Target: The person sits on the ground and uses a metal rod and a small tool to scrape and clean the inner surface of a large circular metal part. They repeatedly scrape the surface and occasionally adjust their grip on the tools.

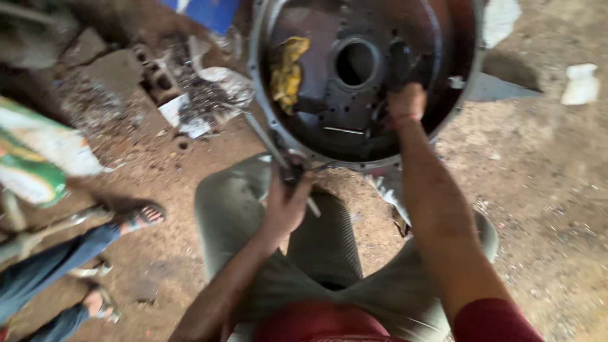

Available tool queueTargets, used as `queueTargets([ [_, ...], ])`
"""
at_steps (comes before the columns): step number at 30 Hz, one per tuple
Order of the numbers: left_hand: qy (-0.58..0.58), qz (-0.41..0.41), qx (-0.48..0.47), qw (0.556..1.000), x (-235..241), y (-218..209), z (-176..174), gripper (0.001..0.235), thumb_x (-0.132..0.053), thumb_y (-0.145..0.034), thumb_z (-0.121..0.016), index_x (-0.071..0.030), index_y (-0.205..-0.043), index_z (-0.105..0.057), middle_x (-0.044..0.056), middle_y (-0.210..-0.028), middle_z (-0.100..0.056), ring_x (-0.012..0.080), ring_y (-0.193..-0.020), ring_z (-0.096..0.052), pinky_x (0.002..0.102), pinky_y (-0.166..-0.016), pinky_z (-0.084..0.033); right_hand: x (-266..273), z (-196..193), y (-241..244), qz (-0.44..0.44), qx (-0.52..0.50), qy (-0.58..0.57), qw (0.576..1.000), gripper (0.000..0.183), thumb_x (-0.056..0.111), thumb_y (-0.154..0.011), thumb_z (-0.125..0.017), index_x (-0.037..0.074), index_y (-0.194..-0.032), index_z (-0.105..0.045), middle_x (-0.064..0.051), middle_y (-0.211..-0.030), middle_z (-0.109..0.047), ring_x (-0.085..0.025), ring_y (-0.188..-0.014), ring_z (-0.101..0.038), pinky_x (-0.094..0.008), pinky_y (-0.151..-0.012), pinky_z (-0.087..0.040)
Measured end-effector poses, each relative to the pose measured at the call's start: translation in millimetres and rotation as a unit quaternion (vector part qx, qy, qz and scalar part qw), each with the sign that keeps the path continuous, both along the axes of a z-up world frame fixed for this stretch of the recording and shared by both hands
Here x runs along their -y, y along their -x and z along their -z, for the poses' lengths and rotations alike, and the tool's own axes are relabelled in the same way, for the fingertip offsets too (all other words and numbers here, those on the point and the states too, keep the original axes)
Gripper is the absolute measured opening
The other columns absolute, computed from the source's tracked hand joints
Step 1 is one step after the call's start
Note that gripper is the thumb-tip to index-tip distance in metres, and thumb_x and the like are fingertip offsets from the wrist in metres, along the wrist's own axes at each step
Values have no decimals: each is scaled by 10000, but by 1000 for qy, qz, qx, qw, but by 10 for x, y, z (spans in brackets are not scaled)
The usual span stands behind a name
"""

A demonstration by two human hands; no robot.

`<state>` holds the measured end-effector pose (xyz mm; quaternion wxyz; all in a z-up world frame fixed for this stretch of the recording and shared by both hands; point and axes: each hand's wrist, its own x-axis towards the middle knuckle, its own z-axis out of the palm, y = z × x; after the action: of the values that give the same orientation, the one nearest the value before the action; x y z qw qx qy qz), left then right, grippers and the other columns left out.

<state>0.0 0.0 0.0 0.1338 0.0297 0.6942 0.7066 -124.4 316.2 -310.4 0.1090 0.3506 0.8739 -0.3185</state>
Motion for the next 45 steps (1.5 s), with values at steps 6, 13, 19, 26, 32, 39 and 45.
queueTargets([
  [6,-57,25,17,998,-217,99,-373,278,19,-1061,-573,-109,-1233,-396,67,-1076,-553,114,-853,-554,262,-713,-477,61,-1002,-101,1,-127,29,991,360,282,-852,-817,-38,-1007,-764,-250,-1009,-767,-371,-944,-745,-433,-855,-602],
  [13,-373,-52,166,911,-431,132,-643,177,-113,-1022,-589,-86,-1175,-505,120,-1058,-628,232,-901,-622,385,-812,-497,131,-2792,-1457,151,-306,583,738,342,9,-949,-465,0,-1262,-603,-84,-888,-629,-159,-750,-595,-309,-692,-515],
  [19,-473,4,161,866,-637,-233,-745,225,-314,-1081,-572,-99,-1133,-536,118,-995,-635,238,-861,-614,373,-813,-506,741,-3534,-2687,-14,-305,469,829,265,58,-926,-420,-14,-1106,-599,-53,-957,-651,-116,-809,-532,-271,-699,-424],
  [26,-436,1,177,882,-743,-559,-969,239,-342,-1048,-603,-118,-1105,-544,85,-975,-631,207,-839,-605,362,-777,-504,1325,-3890,-3126,-119,-394,2,911,116,142,-976,-666,38,-1025,-651,-144,-874,-640,-350,-774,-617,-450,-669,-494],
  [32,-388,27,155,908,-723,-619,-1063,353,-427,-1075,-534,-81,-1006,-554,73,-928,-621,207,-859,-630,378,-798,-552,1378,-3906,-3345,-68,-383,17,921,150,160,-1040,-613,22,-985,-636,-168,-860,-644,-398,-772,-634,-474,-666,-502],
  [39,-416,-9,134,899,-613,-271,-1421,412,-522,-1094,-468,-154,-917,-523,-50,-697,-400,92,-604,-387,269,-569,-359,1396,-4004,-3583,-120,-419,-46,899,225,228,-928,-701,18,-858,-660,-155,-819,-652,-372,-768,-644,-468,-672,-520],
  [45,-504,203,105,833,-467,-247,-1616,499,-619,-1100,-376,-181,-859,-369,-70,-697,-240,80,-572,-207,262,-515,-203,1401,-3895,-3683,-169,-443,-3,881,224,206,-963,-673,-3,-892,-635,-174,-833,-620,-385,-790,-610,-480,-697,-501],
])
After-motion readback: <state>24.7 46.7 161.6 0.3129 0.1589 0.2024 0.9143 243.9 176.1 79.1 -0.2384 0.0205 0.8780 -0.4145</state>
